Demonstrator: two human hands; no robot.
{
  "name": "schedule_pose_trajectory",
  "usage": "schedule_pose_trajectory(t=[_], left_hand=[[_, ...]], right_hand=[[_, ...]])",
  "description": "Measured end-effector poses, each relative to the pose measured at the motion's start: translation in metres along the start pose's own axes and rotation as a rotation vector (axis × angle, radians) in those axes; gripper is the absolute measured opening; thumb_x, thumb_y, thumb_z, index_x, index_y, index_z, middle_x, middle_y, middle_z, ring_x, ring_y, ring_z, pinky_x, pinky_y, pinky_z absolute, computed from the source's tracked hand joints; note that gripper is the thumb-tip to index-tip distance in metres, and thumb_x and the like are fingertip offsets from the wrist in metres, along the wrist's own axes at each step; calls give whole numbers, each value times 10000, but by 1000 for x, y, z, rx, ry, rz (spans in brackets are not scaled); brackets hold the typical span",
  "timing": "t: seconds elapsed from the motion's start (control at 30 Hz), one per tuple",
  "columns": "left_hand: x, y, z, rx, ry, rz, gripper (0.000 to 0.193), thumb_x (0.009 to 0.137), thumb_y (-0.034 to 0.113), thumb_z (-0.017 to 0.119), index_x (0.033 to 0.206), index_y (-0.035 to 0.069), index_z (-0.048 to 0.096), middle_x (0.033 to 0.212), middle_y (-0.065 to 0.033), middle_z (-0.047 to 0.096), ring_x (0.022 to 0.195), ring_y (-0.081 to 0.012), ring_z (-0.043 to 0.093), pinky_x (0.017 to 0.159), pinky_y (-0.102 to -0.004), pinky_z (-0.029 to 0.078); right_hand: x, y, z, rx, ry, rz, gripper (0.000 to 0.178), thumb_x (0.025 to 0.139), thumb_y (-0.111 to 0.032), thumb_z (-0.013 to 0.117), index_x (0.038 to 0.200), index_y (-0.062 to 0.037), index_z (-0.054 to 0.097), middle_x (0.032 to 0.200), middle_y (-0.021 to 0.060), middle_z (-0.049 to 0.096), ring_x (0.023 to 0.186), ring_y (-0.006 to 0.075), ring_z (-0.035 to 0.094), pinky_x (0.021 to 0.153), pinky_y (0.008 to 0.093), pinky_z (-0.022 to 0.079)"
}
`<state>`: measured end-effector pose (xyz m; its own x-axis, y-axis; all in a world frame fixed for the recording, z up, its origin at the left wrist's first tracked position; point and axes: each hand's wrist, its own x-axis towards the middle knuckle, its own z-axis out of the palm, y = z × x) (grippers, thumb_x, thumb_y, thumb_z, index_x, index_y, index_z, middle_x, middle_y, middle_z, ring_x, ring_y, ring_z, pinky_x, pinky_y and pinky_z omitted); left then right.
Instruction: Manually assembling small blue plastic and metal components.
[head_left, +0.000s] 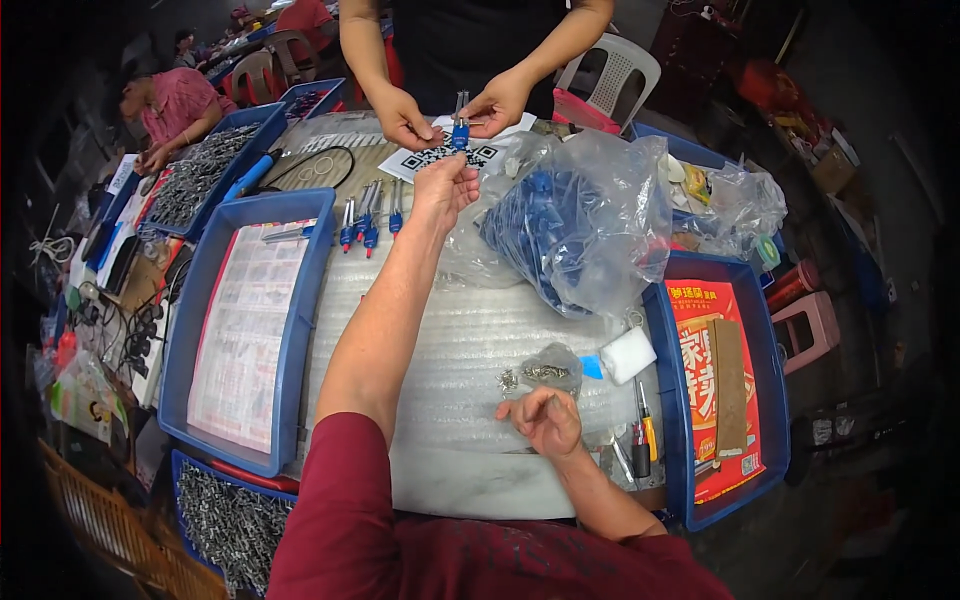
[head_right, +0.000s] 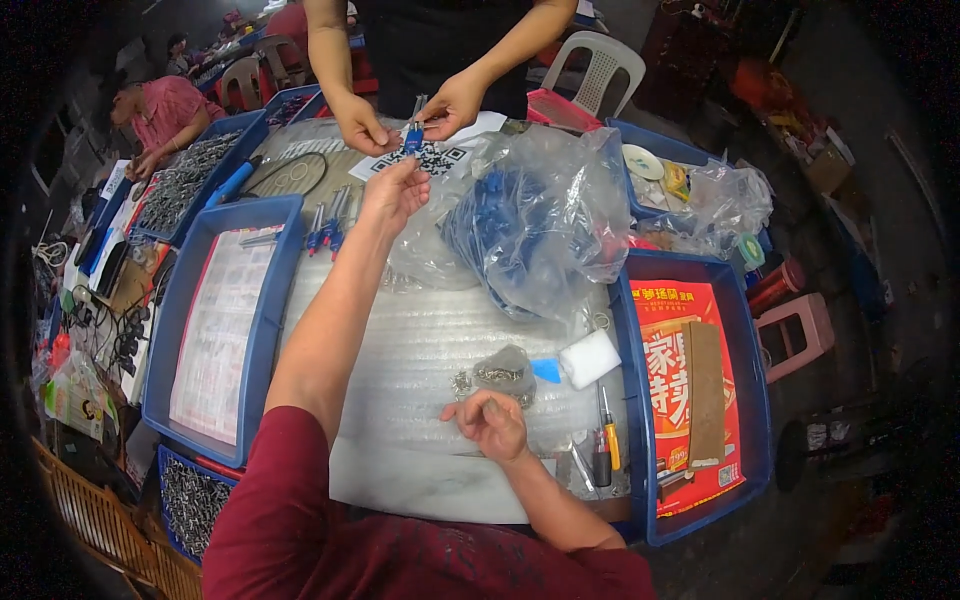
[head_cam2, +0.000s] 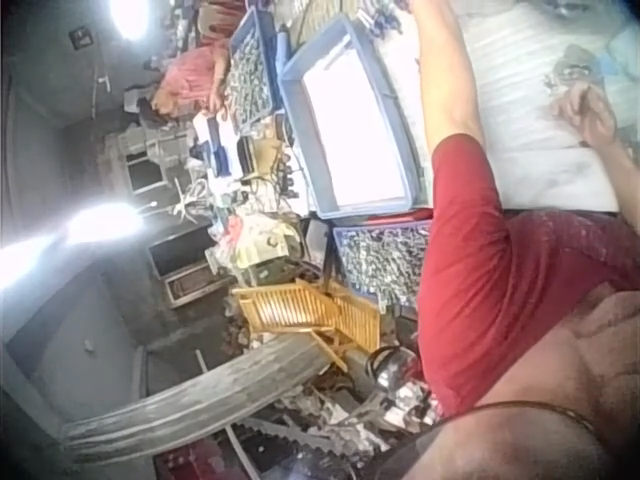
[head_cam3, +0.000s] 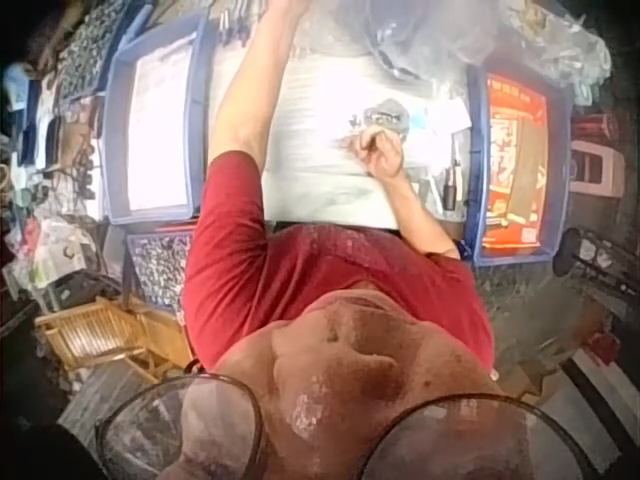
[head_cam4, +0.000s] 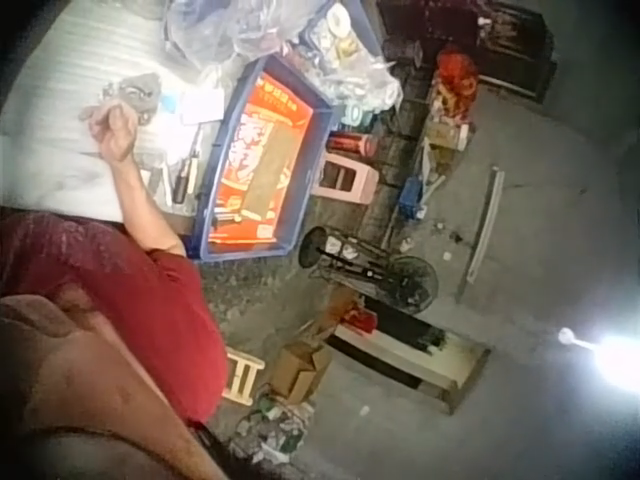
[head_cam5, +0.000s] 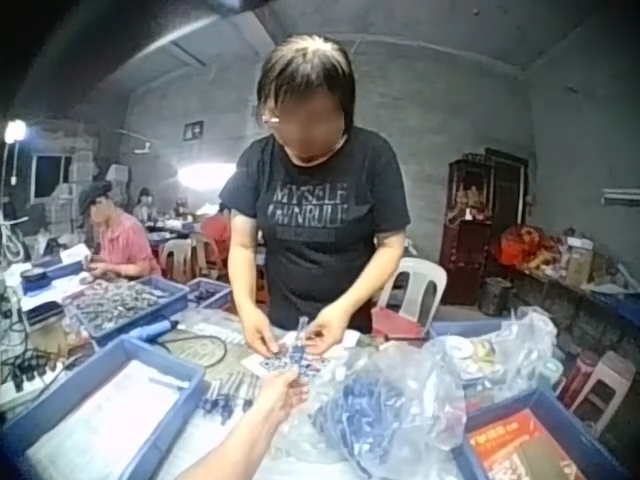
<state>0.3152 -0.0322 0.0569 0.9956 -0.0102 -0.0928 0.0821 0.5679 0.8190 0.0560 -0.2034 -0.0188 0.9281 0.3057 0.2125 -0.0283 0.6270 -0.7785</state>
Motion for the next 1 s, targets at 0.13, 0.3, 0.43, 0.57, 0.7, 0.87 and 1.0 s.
schedule_pose_trajectory(t=[0.13,0.3,0.43,0.57,0.7,0.87,1.0], left_hand=[[-15,-3,-4,12,-10,0,186,785,198,596,877,45,544,734,-78,572,631,-172,549,560,-274,470],[-45,-11,-4,27,-79,-17,245,776,209,600,940,35,544,765,-77,569,647,-159,540,564,-269,455],[-72,-14,-5,57,-128,-41,286,784,217,594,985,25,531,766,-69,567,641,-148,538,558,-261,451],[-98,-19,-11,89,-144,-66,312,799,221,579,1024,14,517,770,-63,571,642,-137,542,550,-247,449],[-125,-23,-18,80,-176,-75,308,809,210,564,1039,11,512,775,-64,575,641,-132,546,544,-243,449],[-149,-22,-26,96,-185,-58,303,811,209,561,1039,15,512,774,-63,573,636,-128,544,540,-237,448],[-159,-18,-30,105,-178,-29,292,811,206,562,1031,20,515,768,-64,571,639,-124,545,535,-228,447]], right_hand=[[0,2,0,8,3,13,462,834,-477,474,698,-36,493,510,57,440,486,145,420,752,427,414],[-1,2,0,10,13,29,461,834,-467,475,696,-28,493,512,56,437,490,146,420,753,426,413],[-1,1,1,-3,5,31,460,835,-465,473,695,-27,494,513,56,436,487,146,417,753,422,415],[0,1,1,-11,2,22,447,842,-451,466,690,-31,488,511,53,432,484,145,414,756,419,418],[0,2,2,45,-38,-3,385,875,-359,444,715,-10,480,544,37,411,484,109,365,786,400,398],[1,3,0,-1,-33,1,428,861,-418,441,697,-25,487,510,57,433,484,142,415,763,412,420],[1,3,2,33,-55,-26,380,881,-353,441,718,-13,483,535,37,407,481,110,366,773,398,409]])
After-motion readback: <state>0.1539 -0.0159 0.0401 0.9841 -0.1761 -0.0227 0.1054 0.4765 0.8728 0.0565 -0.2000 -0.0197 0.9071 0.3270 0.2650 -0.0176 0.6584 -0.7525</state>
